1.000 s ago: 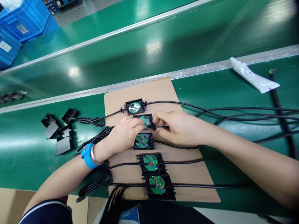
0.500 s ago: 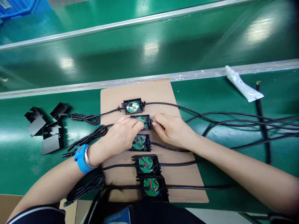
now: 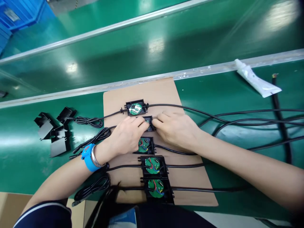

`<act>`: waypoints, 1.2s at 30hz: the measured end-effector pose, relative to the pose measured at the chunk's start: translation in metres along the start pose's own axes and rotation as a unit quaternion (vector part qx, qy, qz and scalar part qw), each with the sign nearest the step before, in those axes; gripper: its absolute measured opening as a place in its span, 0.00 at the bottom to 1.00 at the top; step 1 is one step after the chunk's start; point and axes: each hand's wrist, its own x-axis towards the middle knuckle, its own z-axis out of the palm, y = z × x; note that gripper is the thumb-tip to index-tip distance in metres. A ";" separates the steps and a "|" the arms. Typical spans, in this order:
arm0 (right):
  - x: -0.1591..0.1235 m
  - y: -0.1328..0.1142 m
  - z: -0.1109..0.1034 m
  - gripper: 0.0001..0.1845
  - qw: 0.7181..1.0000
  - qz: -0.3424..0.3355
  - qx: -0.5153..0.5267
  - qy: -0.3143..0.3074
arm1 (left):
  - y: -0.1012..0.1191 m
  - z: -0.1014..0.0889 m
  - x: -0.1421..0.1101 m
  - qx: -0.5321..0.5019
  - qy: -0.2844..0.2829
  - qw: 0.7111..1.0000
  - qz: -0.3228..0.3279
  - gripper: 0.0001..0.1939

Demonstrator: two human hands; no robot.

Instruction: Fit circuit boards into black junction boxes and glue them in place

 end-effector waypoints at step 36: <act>0.045 0.047 0.016 0.12 0.970 0.035 0.220 0.095 | -0.074 -0.017 -0.014 -0.038 0.015 0.969 -0.244 0.03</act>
